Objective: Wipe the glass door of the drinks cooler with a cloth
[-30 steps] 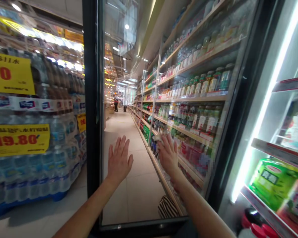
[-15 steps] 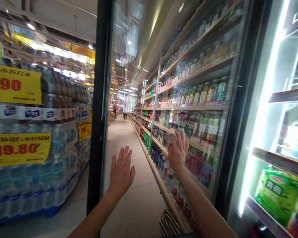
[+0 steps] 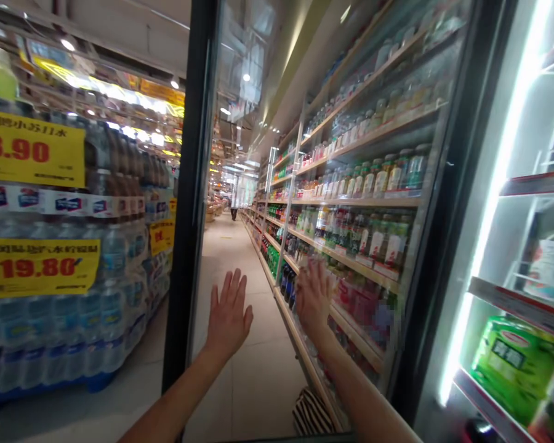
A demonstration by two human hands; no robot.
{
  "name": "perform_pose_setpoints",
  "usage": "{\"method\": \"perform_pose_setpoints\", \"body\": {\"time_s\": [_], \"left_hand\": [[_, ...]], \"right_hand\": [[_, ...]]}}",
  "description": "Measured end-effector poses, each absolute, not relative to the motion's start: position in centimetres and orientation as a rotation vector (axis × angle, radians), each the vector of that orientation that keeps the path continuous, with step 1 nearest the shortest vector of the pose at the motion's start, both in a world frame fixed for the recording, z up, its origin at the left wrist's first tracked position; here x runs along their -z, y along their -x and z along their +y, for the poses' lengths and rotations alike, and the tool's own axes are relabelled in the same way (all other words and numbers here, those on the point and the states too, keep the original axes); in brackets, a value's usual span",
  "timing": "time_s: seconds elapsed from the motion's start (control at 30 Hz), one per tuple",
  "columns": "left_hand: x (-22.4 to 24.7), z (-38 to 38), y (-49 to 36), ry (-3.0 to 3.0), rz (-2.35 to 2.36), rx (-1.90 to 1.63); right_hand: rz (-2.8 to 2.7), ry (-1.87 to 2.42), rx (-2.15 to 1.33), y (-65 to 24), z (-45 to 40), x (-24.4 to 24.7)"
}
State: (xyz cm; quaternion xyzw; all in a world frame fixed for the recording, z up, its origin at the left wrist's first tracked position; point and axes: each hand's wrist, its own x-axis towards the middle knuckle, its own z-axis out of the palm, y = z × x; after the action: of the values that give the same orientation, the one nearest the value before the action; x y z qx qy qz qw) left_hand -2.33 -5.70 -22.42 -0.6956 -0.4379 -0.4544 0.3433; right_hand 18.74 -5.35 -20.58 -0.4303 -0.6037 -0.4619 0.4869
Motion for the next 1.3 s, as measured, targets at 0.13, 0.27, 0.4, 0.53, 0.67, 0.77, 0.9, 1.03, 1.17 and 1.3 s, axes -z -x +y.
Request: {"method": "perform_pose_setpoints", "body": {"time_s": [0.13, 0.27, 0.4, 0.53, 0.67, 0.77, 0.9, 1.03, 1.17, 1.3], "left_hand": [[22.3, -6.1, 3.7, 1.836, -1.153, 1.163], [22.6, -6.7, 5.9, 1.813, -1.206, 1.138], [23.7, -7.8, 7.3, 1.838, -1.214, 1.064], [24.8, -8.6, 8.2, 1.827, -1.185, 1.051], [25.1, -8.7, 9.1, 1.762, -1.169, 1.117], [25.0, -8.8, 9.7, 1.756, -1.157, 1.143], [25.1, -9.1, 10.5, 1.77, -1.167, 1.159], [25.1, -9.1, 10.8, 1.761, -1.205, 1.181], [25.3, -9.1, 10.7, 1.771, -1.225, 1.196], [25.6, -9.2, 10.6, 1.768, -1.208, 1.185]], "right_hand": [[-1.764, 0.867, 1.176, -15.9, -5.5, 20.0], [-1.531, 0.958, 1.135, -14.4, -4.7, 16.6], [-1.801, 0.868, 1.14, -12.5, -5.2, 19.9], [-2.112, 0.674, 1.225, -11.0, -5.9, 23.5], [-1.885, 0.785, 1.171, -8.9, -4.5, 20.1], [-1.875, 0.791, 1.143, -7.1, -4.1, 19.2], [-2.132, 0.574, 1.215, -5.6, -4.7, 21.7], [-2.053, 0.65, 1.187, -4.6, -4.1, 21.1], [-2.084, 0.67, 1.186, -4.4, -4.1, 21.8], [-2.265, 0.508, 1.266, -6.5, -5.7, 25.3]]}}
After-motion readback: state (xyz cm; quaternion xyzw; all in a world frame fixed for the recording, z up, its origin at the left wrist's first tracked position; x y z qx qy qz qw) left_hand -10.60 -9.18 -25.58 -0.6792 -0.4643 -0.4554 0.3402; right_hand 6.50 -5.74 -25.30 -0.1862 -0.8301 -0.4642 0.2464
